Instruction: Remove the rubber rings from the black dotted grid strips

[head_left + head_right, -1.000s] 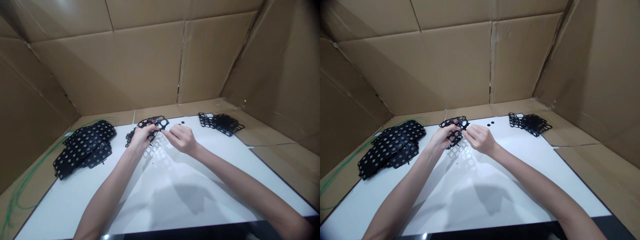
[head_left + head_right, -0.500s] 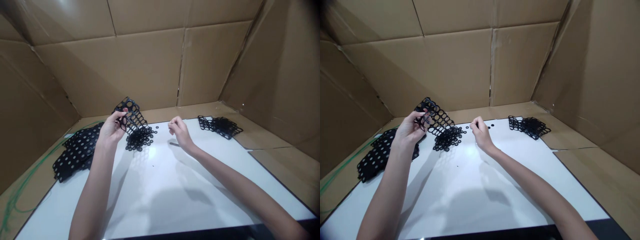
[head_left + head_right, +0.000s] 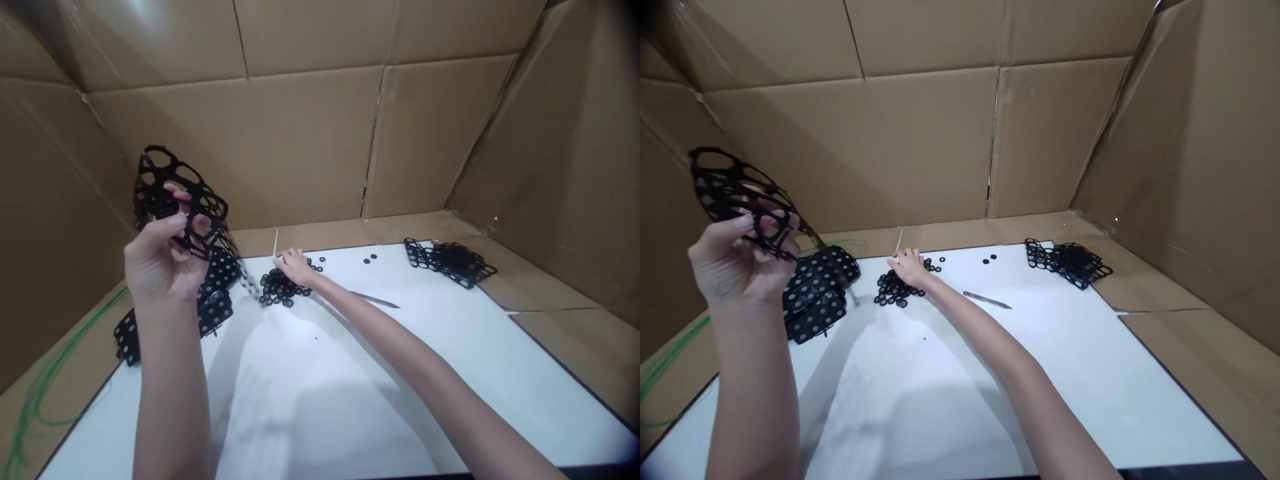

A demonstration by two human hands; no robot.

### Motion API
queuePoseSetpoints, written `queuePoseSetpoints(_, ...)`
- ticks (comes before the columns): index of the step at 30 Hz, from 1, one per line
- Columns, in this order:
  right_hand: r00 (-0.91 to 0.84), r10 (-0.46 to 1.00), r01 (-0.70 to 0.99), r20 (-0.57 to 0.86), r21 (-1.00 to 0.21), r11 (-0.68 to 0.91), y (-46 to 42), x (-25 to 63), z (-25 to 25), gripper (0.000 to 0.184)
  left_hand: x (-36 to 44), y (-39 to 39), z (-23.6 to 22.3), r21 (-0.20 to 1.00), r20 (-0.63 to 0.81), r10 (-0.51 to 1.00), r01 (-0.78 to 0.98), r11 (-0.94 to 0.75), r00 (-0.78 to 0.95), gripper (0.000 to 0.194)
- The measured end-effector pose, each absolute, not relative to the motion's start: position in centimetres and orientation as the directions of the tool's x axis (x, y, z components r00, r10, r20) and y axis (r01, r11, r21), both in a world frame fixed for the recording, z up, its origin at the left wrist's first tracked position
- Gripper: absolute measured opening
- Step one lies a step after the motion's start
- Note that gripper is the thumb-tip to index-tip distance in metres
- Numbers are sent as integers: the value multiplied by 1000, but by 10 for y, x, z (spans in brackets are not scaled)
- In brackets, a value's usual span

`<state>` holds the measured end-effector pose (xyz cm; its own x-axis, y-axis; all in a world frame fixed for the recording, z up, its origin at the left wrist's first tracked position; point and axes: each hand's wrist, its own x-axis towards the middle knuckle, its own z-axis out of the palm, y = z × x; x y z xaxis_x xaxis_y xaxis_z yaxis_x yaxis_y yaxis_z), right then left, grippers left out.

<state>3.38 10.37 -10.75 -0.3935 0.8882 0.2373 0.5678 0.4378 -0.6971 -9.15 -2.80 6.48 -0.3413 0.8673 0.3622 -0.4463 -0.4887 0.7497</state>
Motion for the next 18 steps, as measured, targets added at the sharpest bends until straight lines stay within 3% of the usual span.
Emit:
queuePoseSetpoints(3,-509,831,591,223,-612,526,96,28,-120,40,-94,-27,65,630,406,841,-558,-540,-356,24)
queuePoseSetpoints(5,-568,791,583,227,-567,582,90,31,-122,42,-97,-24,65,613,394,833,-565,-552,-388,27)
queuePoseSetpoints(9,-594,749,567,293,-507,649,83,55,-109,44,-101,-23,63,625,403,826,-541,-563,-394,24)
queuePoseSetpoints(11,-542,769,539,339,-562,628,75,75,-100,43,-99,-25,62,672,404,835,-499,-548,-372,28)
queuePoseSetpoints(13,-465,806,430,367,-702,568,59,96,-90,43,-89,-27,59,762,404,879,-438,-477,-254,37)
queuePoseSetpoints(15,-414,843,225,343,-859,461,34,115,-81,46,-70,-29,53,865,336,942,-391,-314,-12,39)
queuePoseSetpoints(18,-395,842,-80,368,-927,367,-10,136,-68,84,-31,-31,36,948,146,928,-316,-33,342,32)
